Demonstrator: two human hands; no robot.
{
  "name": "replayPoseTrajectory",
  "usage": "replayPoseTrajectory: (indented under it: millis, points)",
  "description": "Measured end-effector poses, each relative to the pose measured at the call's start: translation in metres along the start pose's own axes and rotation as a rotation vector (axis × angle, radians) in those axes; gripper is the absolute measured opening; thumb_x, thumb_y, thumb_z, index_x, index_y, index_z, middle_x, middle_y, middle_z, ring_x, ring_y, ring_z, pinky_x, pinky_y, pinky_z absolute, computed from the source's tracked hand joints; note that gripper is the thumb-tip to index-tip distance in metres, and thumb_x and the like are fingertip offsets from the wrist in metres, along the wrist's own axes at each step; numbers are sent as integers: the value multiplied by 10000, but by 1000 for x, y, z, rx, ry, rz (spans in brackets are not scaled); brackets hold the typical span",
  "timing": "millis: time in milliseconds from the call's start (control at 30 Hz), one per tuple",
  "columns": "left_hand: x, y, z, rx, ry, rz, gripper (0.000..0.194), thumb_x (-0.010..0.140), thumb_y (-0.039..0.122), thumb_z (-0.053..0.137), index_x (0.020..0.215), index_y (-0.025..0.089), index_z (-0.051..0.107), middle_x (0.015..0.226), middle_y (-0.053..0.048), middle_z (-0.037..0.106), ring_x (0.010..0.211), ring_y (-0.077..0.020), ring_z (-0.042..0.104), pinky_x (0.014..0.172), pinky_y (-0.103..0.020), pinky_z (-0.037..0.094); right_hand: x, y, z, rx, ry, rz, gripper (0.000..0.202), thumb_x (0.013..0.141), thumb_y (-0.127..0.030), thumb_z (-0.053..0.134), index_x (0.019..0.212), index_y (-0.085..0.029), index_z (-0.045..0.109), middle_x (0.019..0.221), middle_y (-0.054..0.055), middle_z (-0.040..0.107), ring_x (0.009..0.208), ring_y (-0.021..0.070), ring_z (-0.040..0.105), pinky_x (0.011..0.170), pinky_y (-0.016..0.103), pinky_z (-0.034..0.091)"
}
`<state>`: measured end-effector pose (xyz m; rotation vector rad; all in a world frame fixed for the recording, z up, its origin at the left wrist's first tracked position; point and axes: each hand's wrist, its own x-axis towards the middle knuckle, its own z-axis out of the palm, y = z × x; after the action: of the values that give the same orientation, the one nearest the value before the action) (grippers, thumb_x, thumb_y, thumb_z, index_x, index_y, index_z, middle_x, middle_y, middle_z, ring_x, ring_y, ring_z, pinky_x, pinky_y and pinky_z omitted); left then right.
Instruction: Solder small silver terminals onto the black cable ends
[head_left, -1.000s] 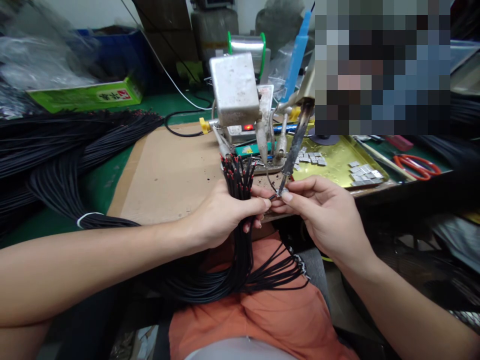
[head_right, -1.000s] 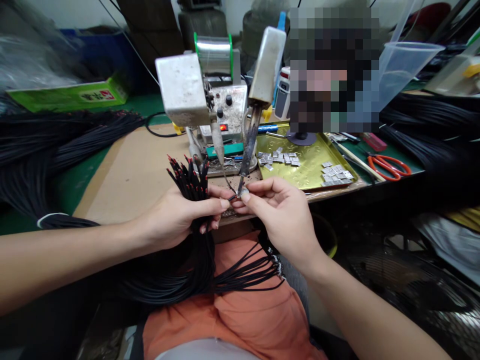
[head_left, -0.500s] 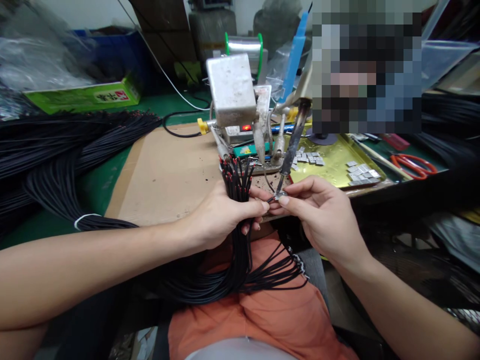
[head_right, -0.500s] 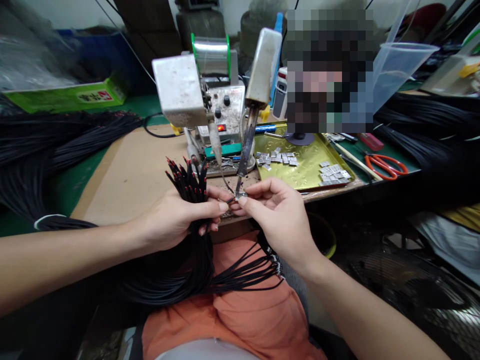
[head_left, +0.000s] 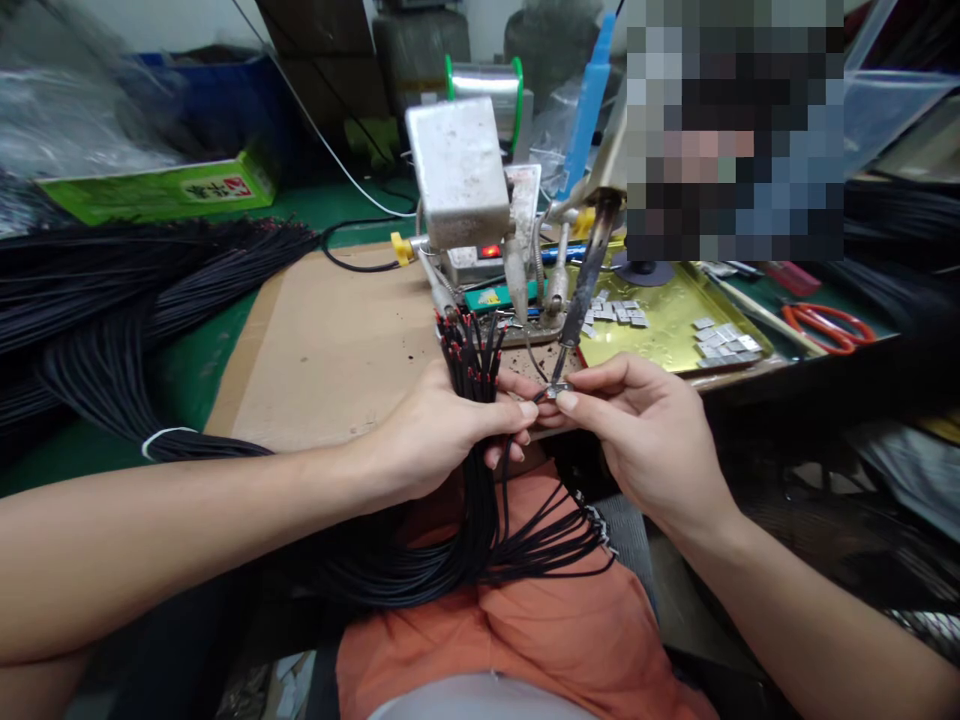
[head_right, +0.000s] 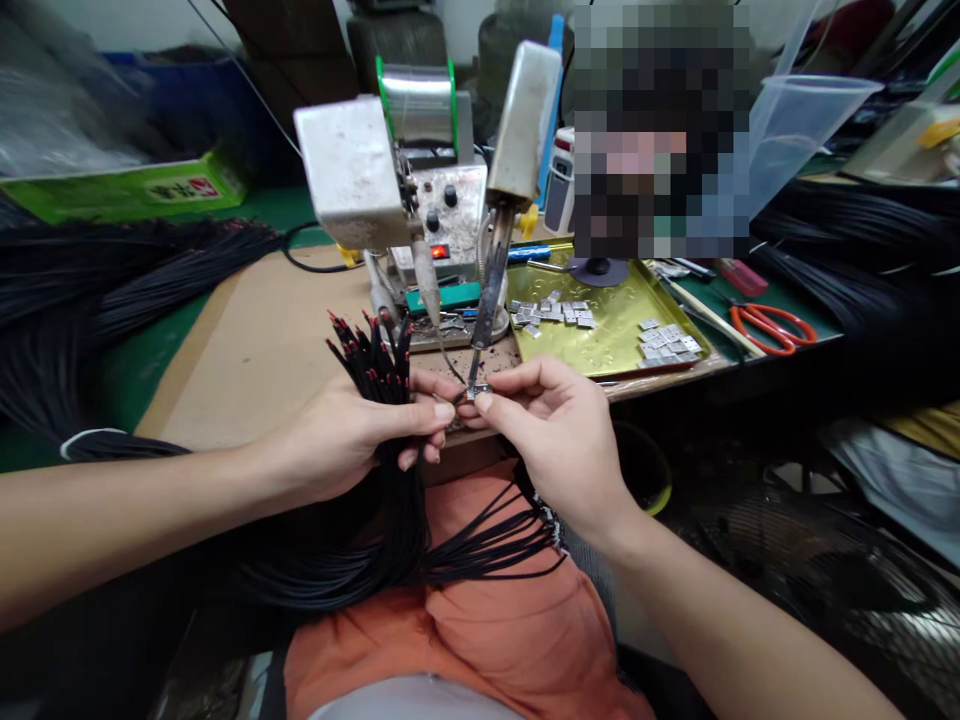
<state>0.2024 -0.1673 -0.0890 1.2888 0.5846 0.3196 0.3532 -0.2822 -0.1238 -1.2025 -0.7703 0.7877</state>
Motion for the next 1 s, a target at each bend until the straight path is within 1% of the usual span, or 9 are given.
replayPoseTrajectory:
  millis: [200,367,767,1000]
  points:
    - [1,-1,-1,15,-14,5,163,795,187,757,933,116,707,641,-21,664,561,-109,619,468,-176,470,0,-1,0,12,-4,-5,163,811,-197,798,909,-200,667,817,34,768,745,209,773,760,346,642]
    - [1,-1,-1,9,-13,6,159,789,188,762,920,117,705,634,-20,664,551,-107,617,461,-172,469,0,-1,-1,8,-13,1,165,820,-208,792,920,-195,661,837,51,773,763,227,776,772,375,640]
    - [1,0,-1,3,-11,3,170,786,193,766,926,118,706,630,-21,668,534,-105,610,464,-181,472,-1,0,0,11,-9,-1,165,820,-211,792,916,-187,661,838,58,775,764,233,776,776,386,641]
    - [0,-1,-1,3,-24,16,172,792,198,763,934,117,708,636,-21,666,544,-106,612,464,-181,463,-2,-2,0,29,-2,-4,158,815,-190,796,911,-186,670,841,54,780,759,225,777,768,368,649]
